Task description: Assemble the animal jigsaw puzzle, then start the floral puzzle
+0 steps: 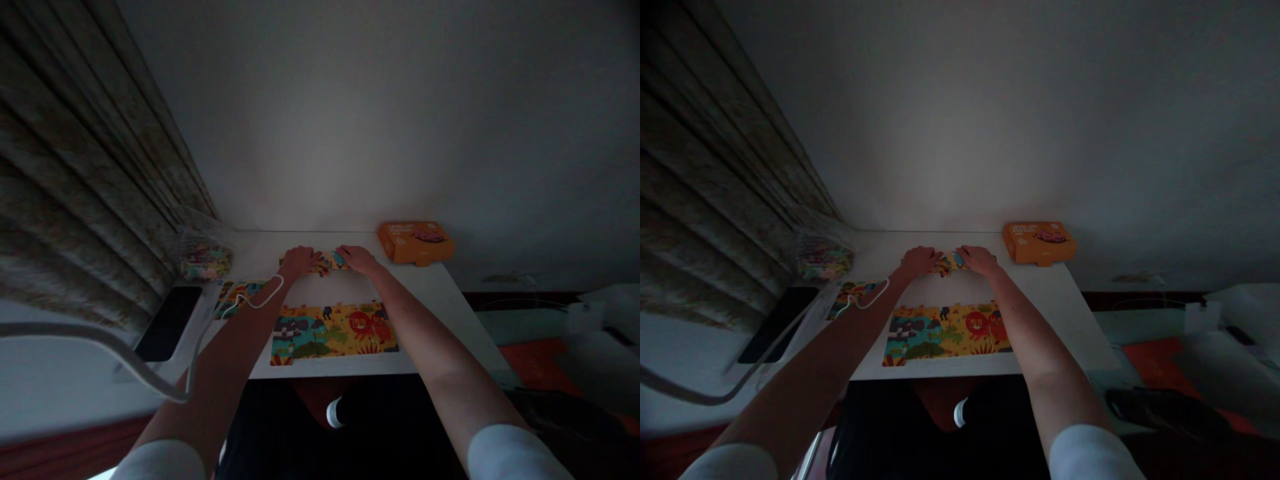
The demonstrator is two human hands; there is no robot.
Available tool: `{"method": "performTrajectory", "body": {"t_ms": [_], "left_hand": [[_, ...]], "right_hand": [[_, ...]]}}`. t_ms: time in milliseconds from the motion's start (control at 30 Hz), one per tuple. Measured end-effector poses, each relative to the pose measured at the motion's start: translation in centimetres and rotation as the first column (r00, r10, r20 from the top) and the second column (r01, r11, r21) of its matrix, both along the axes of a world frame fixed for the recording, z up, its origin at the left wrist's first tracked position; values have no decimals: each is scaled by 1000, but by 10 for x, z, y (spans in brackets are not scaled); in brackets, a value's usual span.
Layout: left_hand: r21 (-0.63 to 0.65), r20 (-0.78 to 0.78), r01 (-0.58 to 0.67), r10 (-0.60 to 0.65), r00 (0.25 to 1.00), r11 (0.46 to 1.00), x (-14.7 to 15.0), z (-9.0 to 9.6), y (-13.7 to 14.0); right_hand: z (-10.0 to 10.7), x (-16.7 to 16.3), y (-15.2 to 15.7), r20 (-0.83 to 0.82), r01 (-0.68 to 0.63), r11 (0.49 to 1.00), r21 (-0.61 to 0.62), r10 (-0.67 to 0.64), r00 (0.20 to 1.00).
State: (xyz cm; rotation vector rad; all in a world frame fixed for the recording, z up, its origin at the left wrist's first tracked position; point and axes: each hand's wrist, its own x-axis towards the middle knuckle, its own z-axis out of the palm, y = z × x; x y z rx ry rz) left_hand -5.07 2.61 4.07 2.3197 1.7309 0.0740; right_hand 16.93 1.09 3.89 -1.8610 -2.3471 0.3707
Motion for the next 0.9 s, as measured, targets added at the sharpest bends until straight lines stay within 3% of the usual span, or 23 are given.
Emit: {"method": "performTrajectory", "body": {"t_ms": [100, 167, 200, 267, 333, 433, 533, 600, 700, 767, 900], "left_hand": [[123, 78, 52, -61, 995, 991, 1, -5, -6], [140, 274, 58, -95, 957, 988, 9, -9, -13], [87, 413, 39, -72, 908, 995, 14, -11, -18], [-130, 689, 13, 81, 720, 991, 28, -13, -26], [-368, 837, 66, 299, 459, 928, 42, -13, -34], [-547, 837, 232, 532, 130, 804, 55, -10, -42], [-587, 782, 306, 623, -25, 749, 56, -6, -44], [-575, 791, 270, 609, -57, 772, 54, -5, -43], [-570, 818, 129, 576, -10, 812, 52, -7, -38], [-564, 823, 2, 562, 81, 826, 52, -10, -33], [-449, 794, -210, 496, 351, 869, 52, -17, -25]], "right_hand": [[3, 2, 1, 24, -6, 1000, -12, 7, 1000], [4, 1, 1, 49, -29, 1000, -8, 30, 998], [4, 0, 0, 67, -47, 999, 4, 46, 997], [5, -3, -3, 107, -85, 995, 43, 80, 991], [6, -5, -7, 119, -103, 991, 87, 92, 989], [10, -8, -13, 93, -85, 989, 120, 74, 993], [14, -11, -17, 99, -72, 991, 114, 60, 993], [17, -14, -18, 96, -57, 993, 106, 47, 994], [18, -16, -15, 38, 6, 995, 101, -10, 999], [15, -16, -10, -24, 43, 994, 100, -41, 999], [2, -15, 4, -199, 30, 998, 50, -20, 980]]}}
